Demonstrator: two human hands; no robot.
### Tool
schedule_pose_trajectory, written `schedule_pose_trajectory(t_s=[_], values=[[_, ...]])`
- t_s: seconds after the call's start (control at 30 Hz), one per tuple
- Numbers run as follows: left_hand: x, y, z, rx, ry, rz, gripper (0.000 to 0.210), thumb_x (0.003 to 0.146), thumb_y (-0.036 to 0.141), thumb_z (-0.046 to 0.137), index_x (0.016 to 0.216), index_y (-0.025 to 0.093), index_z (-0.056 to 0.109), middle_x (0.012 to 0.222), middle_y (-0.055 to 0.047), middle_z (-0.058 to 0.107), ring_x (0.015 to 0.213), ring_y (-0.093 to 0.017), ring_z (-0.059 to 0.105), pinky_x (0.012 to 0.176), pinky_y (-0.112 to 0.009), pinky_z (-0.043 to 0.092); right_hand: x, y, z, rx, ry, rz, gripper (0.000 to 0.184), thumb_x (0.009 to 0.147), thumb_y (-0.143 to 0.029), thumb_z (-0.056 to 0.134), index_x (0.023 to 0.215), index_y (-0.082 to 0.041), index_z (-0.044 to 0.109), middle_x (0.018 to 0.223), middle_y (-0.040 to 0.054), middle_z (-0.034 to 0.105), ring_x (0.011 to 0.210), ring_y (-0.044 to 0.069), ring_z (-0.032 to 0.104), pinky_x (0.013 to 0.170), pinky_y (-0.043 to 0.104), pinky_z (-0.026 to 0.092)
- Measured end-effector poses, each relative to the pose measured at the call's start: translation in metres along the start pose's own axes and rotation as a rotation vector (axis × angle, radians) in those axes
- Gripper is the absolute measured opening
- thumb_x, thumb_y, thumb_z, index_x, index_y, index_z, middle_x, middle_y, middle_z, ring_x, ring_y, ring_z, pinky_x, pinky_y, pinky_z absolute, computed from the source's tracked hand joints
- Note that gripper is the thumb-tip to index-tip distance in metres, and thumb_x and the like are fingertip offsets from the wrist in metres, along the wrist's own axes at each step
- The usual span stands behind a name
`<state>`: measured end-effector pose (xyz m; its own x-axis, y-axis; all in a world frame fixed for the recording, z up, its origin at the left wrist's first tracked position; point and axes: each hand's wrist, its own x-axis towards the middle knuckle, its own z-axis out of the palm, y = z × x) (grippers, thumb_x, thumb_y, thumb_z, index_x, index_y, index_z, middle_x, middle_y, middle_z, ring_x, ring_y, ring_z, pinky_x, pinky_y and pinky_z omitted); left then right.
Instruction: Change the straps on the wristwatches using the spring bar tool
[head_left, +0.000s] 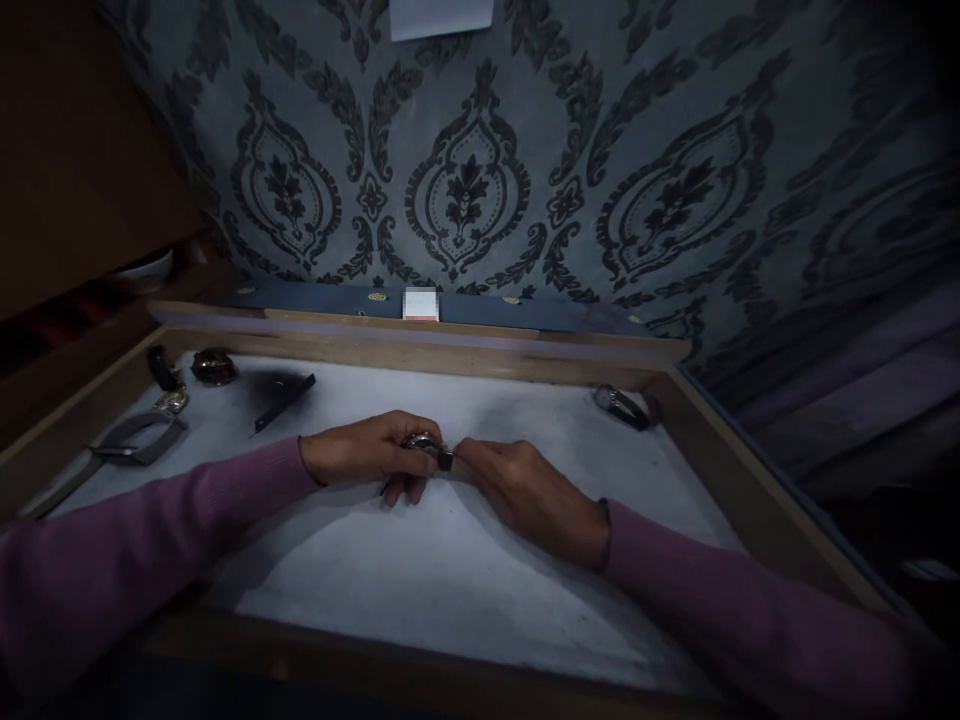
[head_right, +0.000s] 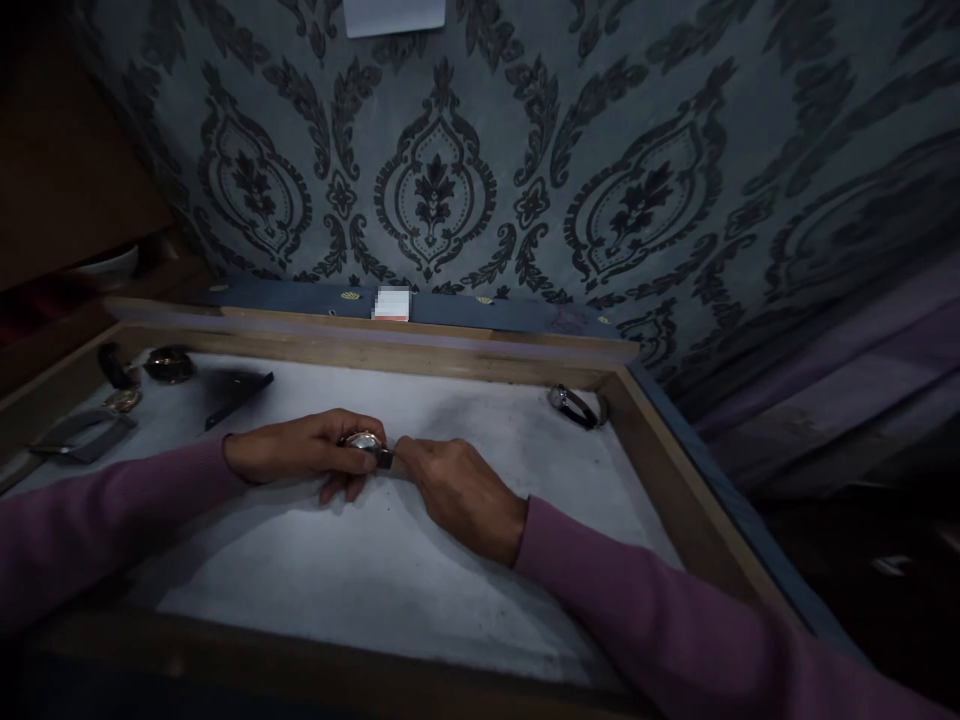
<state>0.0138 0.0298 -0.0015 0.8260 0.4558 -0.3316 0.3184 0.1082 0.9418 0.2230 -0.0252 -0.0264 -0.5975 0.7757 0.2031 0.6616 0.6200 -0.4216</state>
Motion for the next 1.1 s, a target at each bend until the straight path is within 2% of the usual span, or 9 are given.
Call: schedule_pose_trajectory(t_s=[0.27, 0.6, 0.77, 0.93, 1.1], values=[[-0.0015, 0.0044, 0.0065, 0.078, 0.070, 0.004, 0.022, 0.081, 0.035, 0.062, 0.080, 0.015, 0.055, 0.053, 0.006, 0.054, 0.039, -0.004, 0.038, 0.039, -0.017, 0.029, -0.0013, -0.0017, 0.0022, 0.034, -0.007, -0.009, 0.023, 0.090, -0.002, 0.039, 0.075, -0.019, 0.043, 0.063, -0.0024, 0.050, 0.050, 0.010, 0.043, 0.050, 0.023, 0.029], [0.0003, 0.0047, 0.0076, 0.064, 0.123, -0.036, 0.014, 0.076, 0.029, 0.059, 0.078, 0.016, 0.055, 0.049, 0.006, 0.054, 0.036, -0.005, 0.037, 0.036, -0.016, 0.029, -0.0025, -0.0016, 0.0027, 0.053, 0.011, -0.003, 0.021, 0.093, -0.005, 0.037, 0.080, -0.018, 0.048, 0.065, -0.0005, 0.054, 0.052, 0.011, 0.049, 0.051, 0.022, 0.033], [0.0002, 0.0074, 0.0093, 0.040, 0.140, -0.028, 0.013, 0.075, 0.028, 0.059, 0.073, 0.017, 0.052, 0.048, 0.006, 0.053, 0.037, -0.005, 0.038, 0.037, -0.016, 0.029, -0.0016, -0.0028, -0.0001, 0.165, 0.055, 0.054, 0.020, 0.095, -0.011, 0.037, 0.083, -0.017, 0.052, 0.061, -0.0014, 0.054, 0.051, 0.012, 0.050, 0.051, 0.023, 0.036], [0.0002, 0.0063, 0.0097, -0.004, 0.144, -0.015, 0.016, 0.077, 0.031, 0.060, 0.074, 0.017, 0.053, 0.049, 0.007, 0.052, 0.037, -0.005, 0.036, 0.037, -0.016, 0.027, 0.0001, -0.0078, -0.0052, 0.302, 0.076, 0.101, 0.018, 0.097, -0.014, 0.038, 0.098, -0.016, 0.056, 0.062, -0.0016, 0.058, 0.054, 0.013, 0.056, 0.055, 0.023, 0.040], [0.0012, 0.0041, 0.0091, -0.028, 0.145, -0.005, 0.018, 0.077, 0.031, 0.063, 0.076, 0.016, 0.054, 0.048, 0.006, 0.053, 0.037, -0.005, 0.035, 0.038, -0.017, 0.026, 0.0011, -0.0091, -0.0057, 0.366, 0.093, 0.121, 0.018, 0.097, -0.016, 0.040, 0.092, -0.017, 0.058, 0.060, -0.0025, 0.057, 0.053, 0.011, 0.055, 0.054, 0.022, 0.040]])
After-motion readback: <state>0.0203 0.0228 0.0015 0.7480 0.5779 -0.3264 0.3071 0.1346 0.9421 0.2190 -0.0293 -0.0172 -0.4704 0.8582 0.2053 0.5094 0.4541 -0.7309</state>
